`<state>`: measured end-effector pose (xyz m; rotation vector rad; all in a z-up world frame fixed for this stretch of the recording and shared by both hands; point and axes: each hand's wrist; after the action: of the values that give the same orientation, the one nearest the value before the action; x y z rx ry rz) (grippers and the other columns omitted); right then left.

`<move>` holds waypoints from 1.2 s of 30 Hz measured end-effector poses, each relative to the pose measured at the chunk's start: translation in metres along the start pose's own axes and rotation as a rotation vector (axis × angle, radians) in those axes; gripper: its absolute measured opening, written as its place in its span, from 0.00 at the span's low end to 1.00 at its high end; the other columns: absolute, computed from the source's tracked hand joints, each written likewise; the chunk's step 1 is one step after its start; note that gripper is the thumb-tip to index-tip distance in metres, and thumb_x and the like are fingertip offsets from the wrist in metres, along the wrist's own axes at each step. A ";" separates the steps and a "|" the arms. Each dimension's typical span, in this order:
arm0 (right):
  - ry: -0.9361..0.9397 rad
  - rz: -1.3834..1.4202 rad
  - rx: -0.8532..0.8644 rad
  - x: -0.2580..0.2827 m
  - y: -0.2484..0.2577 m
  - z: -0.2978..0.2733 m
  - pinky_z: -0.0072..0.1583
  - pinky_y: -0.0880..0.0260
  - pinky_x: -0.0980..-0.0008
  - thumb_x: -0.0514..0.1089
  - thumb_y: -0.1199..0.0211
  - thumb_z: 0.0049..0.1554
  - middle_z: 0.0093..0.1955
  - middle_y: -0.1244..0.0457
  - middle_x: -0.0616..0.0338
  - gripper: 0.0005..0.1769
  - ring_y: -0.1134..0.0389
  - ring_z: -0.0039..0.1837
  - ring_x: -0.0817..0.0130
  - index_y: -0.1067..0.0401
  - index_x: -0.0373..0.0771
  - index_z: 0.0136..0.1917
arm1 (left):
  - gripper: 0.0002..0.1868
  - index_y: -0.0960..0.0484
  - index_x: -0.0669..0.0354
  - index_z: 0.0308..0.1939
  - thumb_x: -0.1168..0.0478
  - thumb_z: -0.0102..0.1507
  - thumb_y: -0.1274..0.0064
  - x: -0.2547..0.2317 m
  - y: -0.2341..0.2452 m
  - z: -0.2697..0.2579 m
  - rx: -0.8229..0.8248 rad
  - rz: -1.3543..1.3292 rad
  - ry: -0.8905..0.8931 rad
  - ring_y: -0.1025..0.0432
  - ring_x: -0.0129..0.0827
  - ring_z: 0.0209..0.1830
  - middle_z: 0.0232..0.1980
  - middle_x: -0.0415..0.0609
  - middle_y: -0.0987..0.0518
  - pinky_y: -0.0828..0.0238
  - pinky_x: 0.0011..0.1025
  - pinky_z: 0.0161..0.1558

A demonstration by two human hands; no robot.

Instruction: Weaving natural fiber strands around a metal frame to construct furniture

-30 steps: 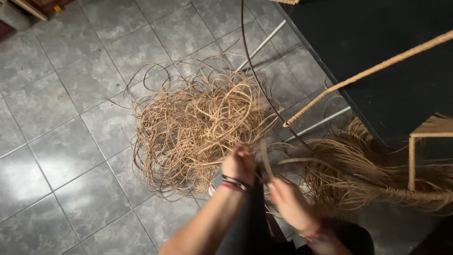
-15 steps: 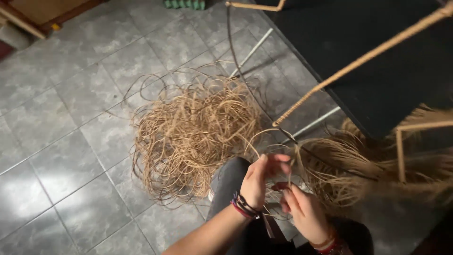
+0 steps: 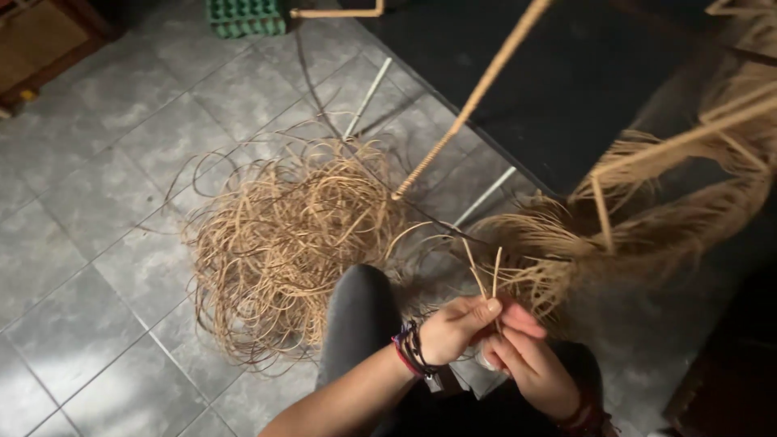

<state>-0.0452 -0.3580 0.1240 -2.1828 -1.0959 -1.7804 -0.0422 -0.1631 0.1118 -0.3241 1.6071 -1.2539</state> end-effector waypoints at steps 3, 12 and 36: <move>0.604 -0.790 -0.171 -0.029 0.013 -0.018 0.73 0.40 0.65 0.46 0.53 0.67 0.65 0.36 0.48 0.19 0.33 0.66 0.61 0.29 0.36 0.64 | 0.28 0.28 0.76 0.67 0.50 0.79 0.65 0.017 -0.003 0.010 0.078 0.101 0.024 0.21 0.36 0.38 0.66 0.61 0.23 0.20 0.22 0.39; -0.197 -0.100 -0.136 0.007 0.064 -0.061 0.49 0.33 0.76 0.49 0.44 0.59 0.37 0.24 0.66 0.17 0.28 0.40 0.74 0.16 0.43 0.40 | 0.21 0.17 0.57 0.42 0.48 0.75 0.60 0.021 -0.020 0.032 -0.117 0.098 -0.278 0.20 0.44 0.51 0.51 0.57 0.16 0.28 0.44 0.64; -0.294 -0.835 -0.180 -0.047 0.117 -0.104 0.40 0.35 0.62 0.62 0.48 0.60 0.32 0.30 0.71 0.13 0.31 0.31 0.66 0.25 0.63 0.51 | 0.17 0.33 0.35 0.06 0.60 0.47 0.47 0.012 0.026 -0.014 -0.250 2.491 -0.241 0.43 0.22 0.06 0.08 0.25 0.44 0.50 0.30 0.12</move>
<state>-0.0619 -0.5175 0.1533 -2.3207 -2.2518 -1.8926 -0.0502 -0.1532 0.0829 1.0972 0.7475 0.8879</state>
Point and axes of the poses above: each hand's wrist, its own z-axis towards the middle knuckle, its own y-axis out of the back of the hand, x = y × z
